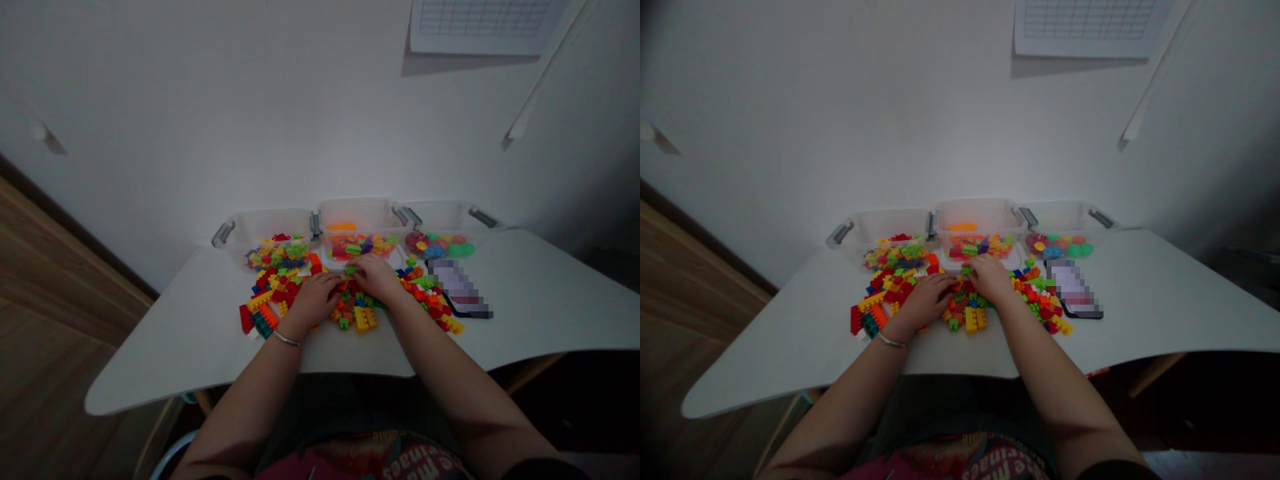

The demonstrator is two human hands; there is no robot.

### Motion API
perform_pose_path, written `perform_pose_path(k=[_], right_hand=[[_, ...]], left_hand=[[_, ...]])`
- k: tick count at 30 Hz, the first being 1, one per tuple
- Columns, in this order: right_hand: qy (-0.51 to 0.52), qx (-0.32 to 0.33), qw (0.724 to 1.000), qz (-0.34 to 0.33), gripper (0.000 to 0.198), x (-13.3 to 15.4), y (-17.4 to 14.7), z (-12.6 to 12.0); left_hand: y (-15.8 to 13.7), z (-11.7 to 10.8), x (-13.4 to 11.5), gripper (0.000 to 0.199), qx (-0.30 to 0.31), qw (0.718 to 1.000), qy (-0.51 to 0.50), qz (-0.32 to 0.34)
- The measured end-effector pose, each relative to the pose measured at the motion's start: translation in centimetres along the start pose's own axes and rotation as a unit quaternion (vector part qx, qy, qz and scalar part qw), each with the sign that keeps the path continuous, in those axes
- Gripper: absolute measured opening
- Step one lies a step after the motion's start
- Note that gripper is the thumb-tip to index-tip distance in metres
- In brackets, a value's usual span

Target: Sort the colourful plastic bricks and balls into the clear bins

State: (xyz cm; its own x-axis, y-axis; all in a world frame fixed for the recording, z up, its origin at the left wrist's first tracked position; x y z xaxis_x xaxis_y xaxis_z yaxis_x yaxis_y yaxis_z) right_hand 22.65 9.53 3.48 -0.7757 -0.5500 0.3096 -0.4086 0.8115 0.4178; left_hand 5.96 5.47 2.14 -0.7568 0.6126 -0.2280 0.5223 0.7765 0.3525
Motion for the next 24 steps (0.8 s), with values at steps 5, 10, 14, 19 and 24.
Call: perform_pose_path(k=[5,10,14,19,24], right_hand=[[0.041,-0.194,0.980,0.021,0.041,0.4,-0.5,-3.0],[0.038,-0.352,0.932,0.078,0.036,-0.9,0.4,-7.0],[0.018,-0.338,0.935,0.109,0.036,-2.4,2.4,-8.3],[-0.078,-0.165,0.967,0.176,0.035,-2.6,4.1,-7.7],[-0.159,-0.112,0.967,0.166,0.045,-2.2,4.3,-7.2]], left_hand=[[0.0,-0.1,0.0,0.034,0.004,1.000,0.001,-0.005],[-0.2,-0.4,0.0,0.034,0.005,1.000,0.001,-0.009],[-0.5,-0.6,0.2,0.034,0.007,1.000,0.002,-0.010],[-0.8,-0.7,0.3,0.034,0.007,1.000,0.000,-0.010],[-0.8,-0.7,0.3,0.034,0.001,1.000,-0.001,-0.010]])
Point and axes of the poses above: each hand's wrist, its own y-axis towards the middle knuckle, its own z-axis out of the palm, x = y × z, the point moved 4 cm from there along y, towards the middle knuckle, and after that the axes turned 4 degrees about y, right-handed, at the moved point
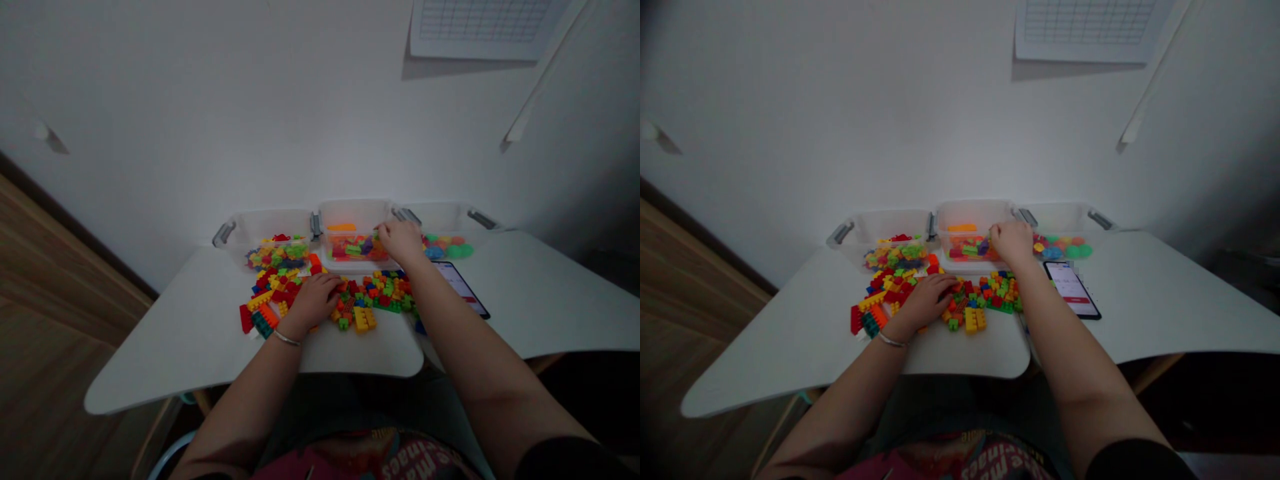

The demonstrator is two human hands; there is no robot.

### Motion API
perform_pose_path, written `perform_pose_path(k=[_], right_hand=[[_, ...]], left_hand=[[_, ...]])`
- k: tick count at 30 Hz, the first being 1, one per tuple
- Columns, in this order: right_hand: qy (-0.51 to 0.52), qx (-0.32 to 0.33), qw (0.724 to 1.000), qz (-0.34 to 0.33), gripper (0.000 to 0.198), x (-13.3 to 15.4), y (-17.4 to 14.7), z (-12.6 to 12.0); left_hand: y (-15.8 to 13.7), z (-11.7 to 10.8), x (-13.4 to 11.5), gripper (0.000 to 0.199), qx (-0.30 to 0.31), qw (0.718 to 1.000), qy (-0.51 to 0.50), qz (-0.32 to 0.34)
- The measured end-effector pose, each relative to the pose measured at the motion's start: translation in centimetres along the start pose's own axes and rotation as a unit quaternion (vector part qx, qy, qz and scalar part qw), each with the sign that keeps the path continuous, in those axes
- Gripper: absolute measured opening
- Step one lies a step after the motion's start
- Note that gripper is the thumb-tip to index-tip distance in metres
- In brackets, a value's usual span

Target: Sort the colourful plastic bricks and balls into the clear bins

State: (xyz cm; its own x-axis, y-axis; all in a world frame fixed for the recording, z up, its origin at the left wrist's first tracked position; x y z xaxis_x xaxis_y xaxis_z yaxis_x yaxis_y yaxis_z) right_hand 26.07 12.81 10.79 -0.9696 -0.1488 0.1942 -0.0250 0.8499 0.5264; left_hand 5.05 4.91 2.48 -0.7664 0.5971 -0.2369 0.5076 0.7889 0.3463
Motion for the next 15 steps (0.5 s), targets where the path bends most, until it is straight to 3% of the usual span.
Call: perform_pose_path(k=[5,9,15], right_hand=[[-0.008,-0.014,1.000,-0.024,0.045,-0.2,0.1,0.4],[0.071,-0.036,0.996,-0.040,0.037,-0.6,0.0,0.2],[0.218,-0.181,0.957,-0.068,0.032,-0.6,-2.9,-1.9]], left_hand=[[0.0,-0.1,0.0,0.035,0.005,1.000,0.002,-0.002],[-0.2,-0.4,0.0,0.038,0.004,1.000,-0.002,-0.003],[0.1,-0.4,-0.3,0.037,0.003,1.000,-0.010,-0.009]])
Point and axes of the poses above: each hand's wrist, its own y-axis towards the middle knuckle, its own z-axis out of the palm, x = y × z, the point moved 4 cm from there along y, towards the middle knuckle, and after that the axes turned 4 degrees about y, right-handed, at the moved point
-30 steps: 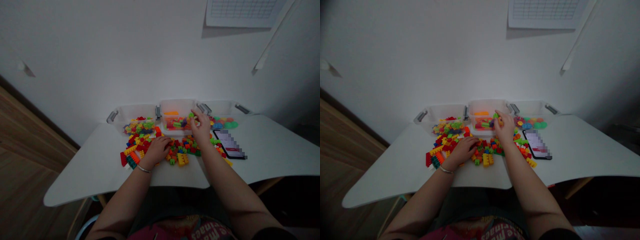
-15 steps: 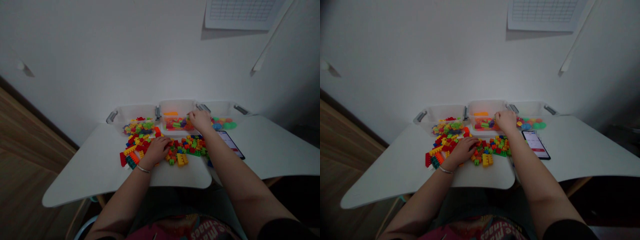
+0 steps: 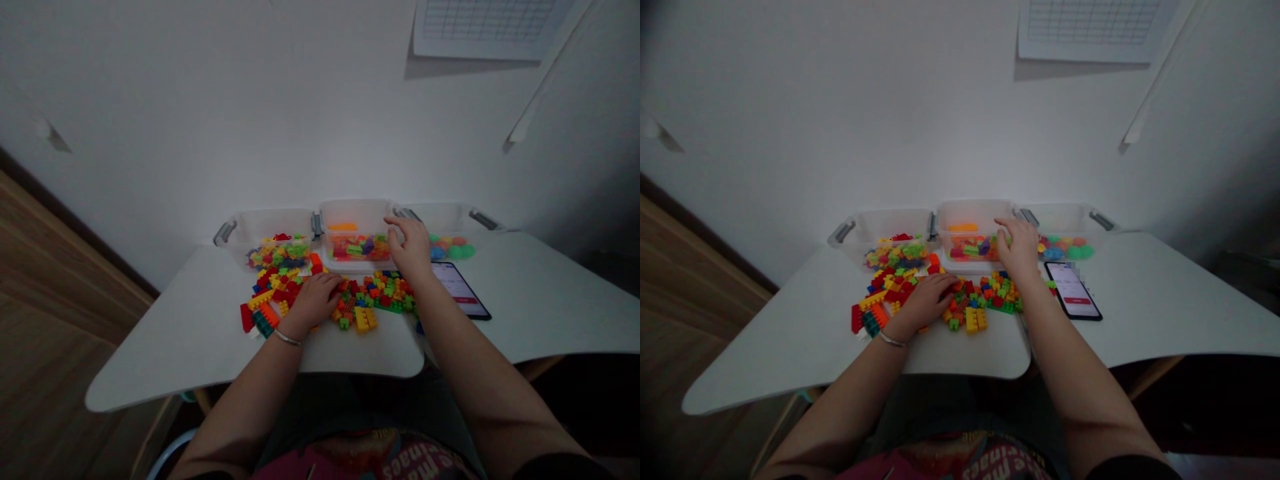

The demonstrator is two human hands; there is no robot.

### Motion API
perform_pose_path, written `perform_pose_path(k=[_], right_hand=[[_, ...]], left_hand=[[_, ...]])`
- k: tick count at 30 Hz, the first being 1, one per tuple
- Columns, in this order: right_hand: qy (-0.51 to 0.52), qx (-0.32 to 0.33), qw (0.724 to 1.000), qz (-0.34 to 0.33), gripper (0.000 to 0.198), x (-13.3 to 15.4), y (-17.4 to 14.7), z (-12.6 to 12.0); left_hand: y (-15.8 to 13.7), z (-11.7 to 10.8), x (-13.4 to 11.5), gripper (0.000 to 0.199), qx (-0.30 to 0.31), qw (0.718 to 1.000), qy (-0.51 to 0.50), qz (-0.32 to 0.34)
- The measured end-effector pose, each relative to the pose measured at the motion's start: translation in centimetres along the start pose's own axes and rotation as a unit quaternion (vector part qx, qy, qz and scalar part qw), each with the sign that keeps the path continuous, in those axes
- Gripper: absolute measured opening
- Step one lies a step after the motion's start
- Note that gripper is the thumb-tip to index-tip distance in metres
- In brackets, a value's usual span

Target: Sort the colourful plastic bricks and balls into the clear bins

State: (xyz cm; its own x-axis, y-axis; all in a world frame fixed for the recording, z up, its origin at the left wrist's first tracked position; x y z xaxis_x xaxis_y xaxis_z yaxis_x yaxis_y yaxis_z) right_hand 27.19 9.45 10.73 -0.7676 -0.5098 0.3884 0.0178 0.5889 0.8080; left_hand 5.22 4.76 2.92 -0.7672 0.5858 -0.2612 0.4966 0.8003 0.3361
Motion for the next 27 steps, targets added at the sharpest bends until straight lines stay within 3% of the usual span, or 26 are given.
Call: perform_pose_path(k=[4,11,17,27], right_hand=[[0.061,0.004,0.998,-0.004,0.029,1.5,-3.8,-0.4],[0.022,0.136,0.990,-0.016,0.027,2.6,-9.8,1.3],[0.010,0.169,0.986,-0.004,0.025,2.1,-9.9,2.3],[0.005,0.179,0.984,-0.007,0.024,2.4,-10.1,1.9]], left_hand=[[0.5,0.2,-0.3,0.034,-0.021,1.000,-0.016,0.001],[0.9,-0.4,-0.2,0.031,-0.113,0.993,0.015,-0.023],[0.4,-1.7,1.3,0.031,-0.183,0.967,0.109,-0.138],[0.0,-1.2,1.7,0.013,-0.136,0.961,0.136,-0.197]])
Point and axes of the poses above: each hand's wrist, its own y-axis towards the middle knuckle, its own z-axis out of the palm, x = y × z, the point moved 4 cm from there along y, towards the middle knuckle, and after that the axes turned 4 degrees about y, right-handed, at the moved point
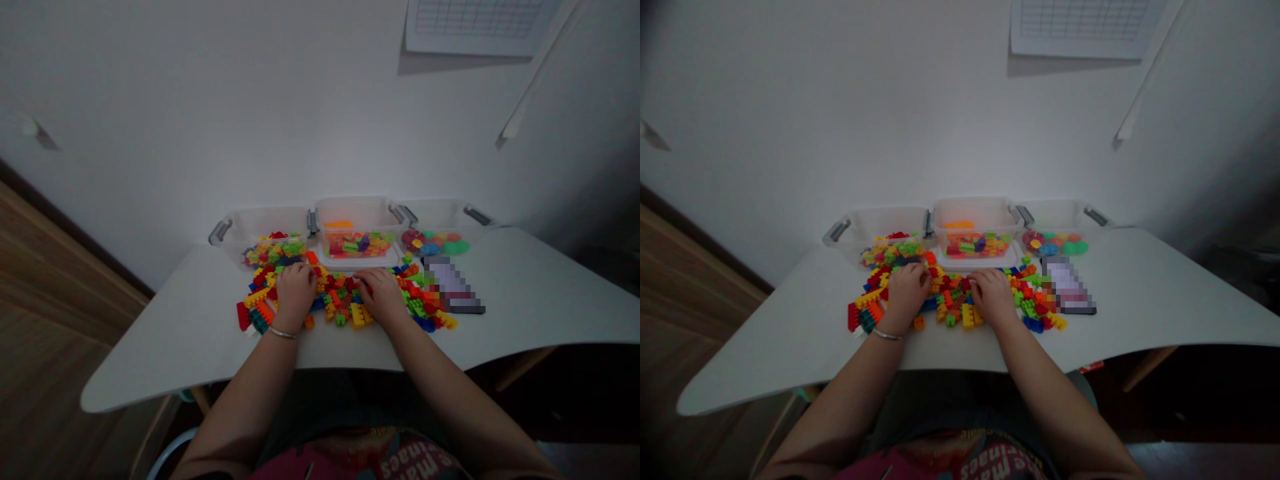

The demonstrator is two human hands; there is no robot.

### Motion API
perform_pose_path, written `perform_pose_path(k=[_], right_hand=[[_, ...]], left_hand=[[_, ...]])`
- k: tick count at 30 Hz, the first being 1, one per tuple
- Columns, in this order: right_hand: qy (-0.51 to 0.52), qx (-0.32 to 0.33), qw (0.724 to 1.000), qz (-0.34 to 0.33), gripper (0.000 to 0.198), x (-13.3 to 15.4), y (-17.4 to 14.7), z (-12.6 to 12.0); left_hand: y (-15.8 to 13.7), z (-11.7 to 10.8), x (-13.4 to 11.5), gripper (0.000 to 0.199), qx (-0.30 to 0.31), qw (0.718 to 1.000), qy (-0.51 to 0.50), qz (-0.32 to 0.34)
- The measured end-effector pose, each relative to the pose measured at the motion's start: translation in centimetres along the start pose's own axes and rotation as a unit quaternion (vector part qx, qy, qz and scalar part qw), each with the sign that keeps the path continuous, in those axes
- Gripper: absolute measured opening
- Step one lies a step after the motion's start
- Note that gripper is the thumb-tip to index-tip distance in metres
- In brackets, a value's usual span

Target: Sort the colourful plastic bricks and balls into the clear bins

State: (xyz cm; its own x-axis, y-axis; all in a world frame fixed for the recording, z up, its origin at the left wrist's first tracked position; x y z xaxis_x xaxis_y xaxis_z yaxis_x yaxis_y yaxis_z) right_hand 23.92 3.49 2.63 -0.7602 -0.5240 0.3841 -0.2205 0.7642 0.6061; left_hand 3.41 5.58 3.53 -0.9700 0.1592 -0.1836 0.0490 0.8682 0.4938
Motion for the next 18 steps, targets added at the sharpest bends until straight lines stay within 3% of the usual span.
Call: perform_pose_path(k=[10,18], right_hand=[[0.000,-0.001,1.000,-0.001,0.023,0.1,0.0,-0.2],[0.017,-0.005,1.000,-0.012,0.024,-0.2,0.1,-0.3]], left_hand=[[0.2,0.2,-0.3,0.019,-0.009,0.999,-0.026,0.035],[0.3,0.2,-2.2,0.029,0.017,0.971,-0.164,0.175]])
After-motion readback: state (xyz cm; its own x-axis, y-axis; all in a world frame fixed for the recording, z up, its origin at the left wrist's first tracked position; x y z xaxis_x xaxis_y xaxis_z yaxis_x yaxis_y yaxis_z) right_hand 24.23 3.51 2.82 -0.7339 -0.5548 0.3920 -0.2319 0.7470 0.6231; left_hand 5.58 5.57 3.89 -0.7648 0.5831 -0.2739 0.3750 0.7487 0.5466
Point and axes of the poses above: each hand's wrist, its own y-axis towards the middle knuckle, its own z-axis out of the palm, x = y × z, the point moved 4 cm from there along y, towards the middle knuckle, and after that the axes turned 4 degrees about y, right-handed, at the moved point
